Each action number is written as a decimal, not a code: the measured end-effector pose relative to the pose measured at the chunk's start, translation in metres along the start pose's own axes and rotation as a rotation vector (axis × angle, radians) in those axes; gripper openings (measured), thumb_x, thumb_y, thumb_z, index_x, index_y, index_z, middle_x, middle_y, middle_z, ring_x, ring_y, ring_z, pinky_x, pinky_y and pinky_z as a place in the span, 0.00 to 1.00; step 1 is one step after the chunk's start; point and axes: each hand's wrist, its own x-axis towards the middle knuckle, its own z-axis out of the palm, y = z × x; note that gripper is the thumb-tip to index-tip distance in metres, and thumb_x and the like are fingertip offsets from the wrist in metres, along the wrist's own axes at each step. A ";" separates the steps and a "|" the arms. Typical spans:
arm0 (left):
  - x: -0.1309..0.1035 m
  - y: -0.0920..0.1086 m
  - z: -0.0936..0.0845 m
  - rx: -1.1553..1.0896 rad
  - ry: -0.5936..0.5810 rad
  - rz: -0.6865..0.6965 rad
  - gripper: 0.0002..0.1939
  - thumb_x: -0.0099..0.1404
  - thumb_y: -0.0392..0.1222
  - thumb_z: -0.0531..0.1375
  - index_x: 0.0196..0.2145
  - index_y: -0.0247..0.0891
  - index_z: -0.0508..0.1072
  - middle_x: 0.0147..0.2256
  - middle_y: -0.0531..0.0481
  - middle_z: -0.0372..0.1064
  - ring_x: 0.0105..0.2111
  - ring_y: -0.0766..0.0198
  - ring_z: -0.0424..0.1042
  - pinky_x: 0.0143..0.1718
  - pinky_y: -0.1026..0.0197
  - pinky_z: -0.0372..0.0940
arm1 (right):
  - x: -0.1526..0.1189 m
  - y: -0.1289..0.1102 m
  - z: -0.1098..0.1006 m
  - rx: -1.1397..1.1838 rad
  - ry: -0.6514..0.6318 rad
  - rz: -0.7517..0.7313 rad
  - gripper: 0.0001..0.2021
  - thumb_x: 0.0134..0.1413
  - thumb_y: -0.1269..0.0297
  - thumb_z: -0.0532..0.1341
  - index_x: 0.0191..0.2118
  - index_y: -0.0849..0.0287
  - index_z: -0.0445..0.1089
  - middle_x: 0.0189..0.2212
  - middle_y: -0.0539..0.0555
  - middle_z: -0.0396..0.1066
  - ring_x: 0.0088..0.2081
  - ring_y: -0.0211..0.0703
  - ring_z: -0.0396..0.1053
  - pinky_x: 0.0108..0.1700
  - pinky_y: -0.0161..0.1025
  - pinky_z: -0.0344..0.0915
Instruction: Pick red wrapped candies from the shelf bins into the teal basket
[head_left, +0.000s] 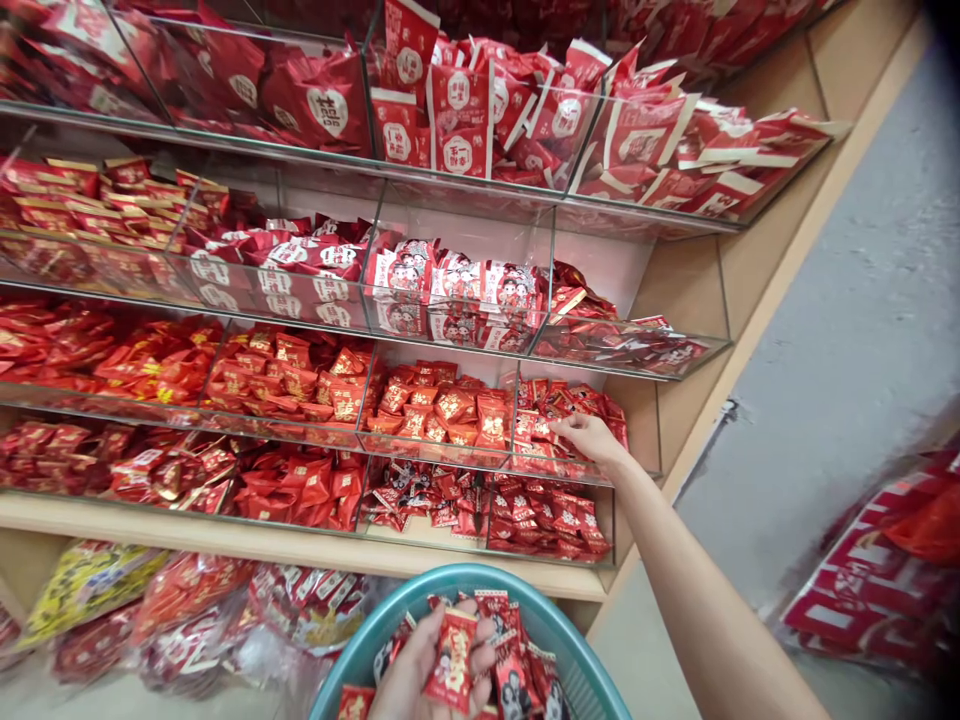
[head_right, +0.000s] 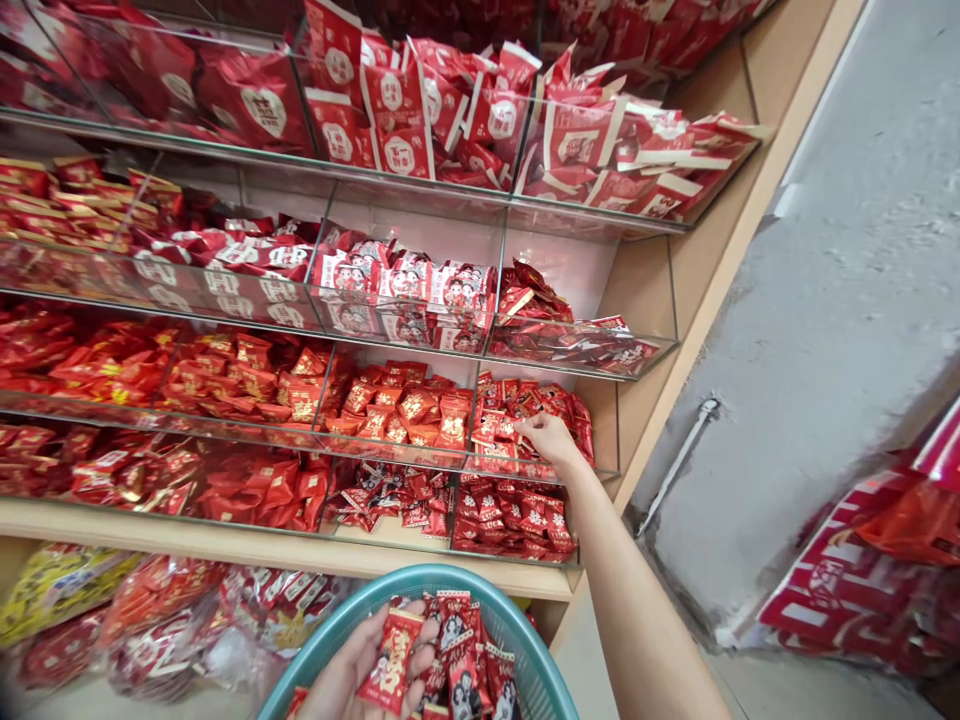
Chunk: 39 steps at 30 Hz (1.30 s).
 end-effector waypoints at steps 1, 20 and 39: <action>-0.001 0.000 0.000 -0.005 0.000 -0.002 0.27 0.60 0.40 0.60 0.56 0.33 0.60 0.41 0.39 0.74 0.38 0.55 0.75 0.35 0.58 0.70 | -0.001 -0.001 0.000 0.024 0.013 -0.017 0.18 0.31 0.48 0.65 0.19 0.58 0.62 0.15 0.46 0.61 0.19 0.34 0.57 0.23 0.34 0.54; -0.008 -0.005 0.007 0.030 -0.046 0.021 0.23 0.62 0.46 0.58 0.51 0.31 0.64 0.44 0.37 0.72 0.39 0.54 0.74 0.39 0.56 0.70 | -0.119 -0.055 -0.005 0.405 -0.341 -0.060 0.15 0.45 0.51 0.64 0.31 0.58 0.67 0.26 0.49 0.67 0.27 0.34 0.63 0.31 0.33 0.63; -0.014 -0.006 0.001 0.056 -0.117 0.005 0.33 0.56 0.36 0.64 0.57 0.37 0.57 0.46 0.41 0.72 0.39 0.54 0.74 0.27 0.63 0.69 | -0.147 -0.058 0.055 0.130 -0.593 -0.284 0.11 0.51 0.56 0.59 0.29 0.60 0.67 0.24 0.48 0.67 0.27 0.35 0.63 0.31 0.33 0.60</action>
